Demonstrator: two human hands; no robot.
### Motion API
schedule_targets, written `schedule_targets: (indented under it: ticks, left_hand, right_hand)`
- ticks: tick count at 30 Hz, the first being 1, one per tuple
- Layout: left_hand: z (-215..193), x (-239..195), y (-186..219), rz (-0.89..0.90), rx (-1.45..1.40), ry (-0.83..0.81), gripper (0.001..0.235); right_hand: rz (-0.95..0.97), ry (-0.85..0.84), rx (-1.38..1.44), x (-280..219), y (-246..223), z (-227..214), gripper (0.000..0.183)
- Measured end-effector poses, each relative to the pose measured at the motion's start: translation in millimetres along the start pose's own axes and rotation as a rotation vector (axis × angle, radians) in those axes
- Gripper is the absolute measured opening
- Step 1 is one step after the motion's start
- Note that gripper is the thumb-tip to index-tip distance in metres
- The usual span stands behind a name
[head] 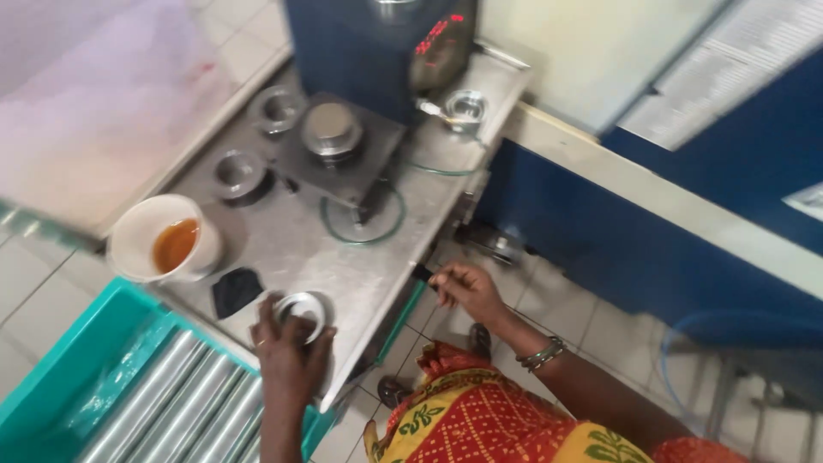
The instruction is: Measuring cylindrical metal components using a digital gauge fixture and performing inspections/cleaning inside a CNC lathe.
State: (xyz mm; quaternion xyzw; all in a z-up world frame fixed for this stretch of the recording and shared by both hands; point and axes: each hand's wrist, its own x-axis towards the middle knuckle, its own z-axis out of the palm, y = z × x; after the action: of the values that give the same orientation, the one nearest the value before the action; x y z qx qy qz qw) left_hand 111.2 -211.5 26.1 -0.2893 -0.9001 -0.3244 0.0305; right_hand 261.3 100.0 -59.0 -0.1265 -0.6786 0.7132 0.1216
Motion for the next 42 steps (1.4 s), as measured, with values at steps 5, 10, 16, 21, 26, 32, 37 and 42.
schedule_targets:
  ticks: [5,10,16,21,26,32,37,42]
  left_hand:
    - [-8,-11,0,0.078,0.095,0.123,0.059]
    - [17,-18,112,0.099,-0.006,0.252,0.037]
    - [115,-20,319,0.216,-0.458,0.021,0.025]
    - [184,-37,444,0.609,-0.290,-0.273,0.027]
    - [267,-37,503,0.715,-0.170,-0.592,0.035]
    - [330,-35,608,0.923,-0.056,-0.895,0.041]
    - [370,-43,714,1.012,-0.039,-1.052,0.040]
    - [421,-40,791,1.249,-0.323,-1.142,0.034]
  right_hand:
    - [0.111,-0.003,-0.055,-64,-36,-43,0.024]
    - [0.169,0.130,-0.098,-137,-44,-144,0.024]
    - [0.113,0.542,-0.163,-264,-24,-339,0.019]
    - [0.114,1.280,0.182,-414,-11,-481,0.019]
    - [0.111,1.685,0.058,-567,69,-620,0.024]
    - [0.139,1.714,-1.118,-636,84,-707,0.022]
    - [-0.209,1.974,-0.492,-617,40,-737,0.015]
    - [-0.453,2.070,0.396,-587,-30,-737,0.032]
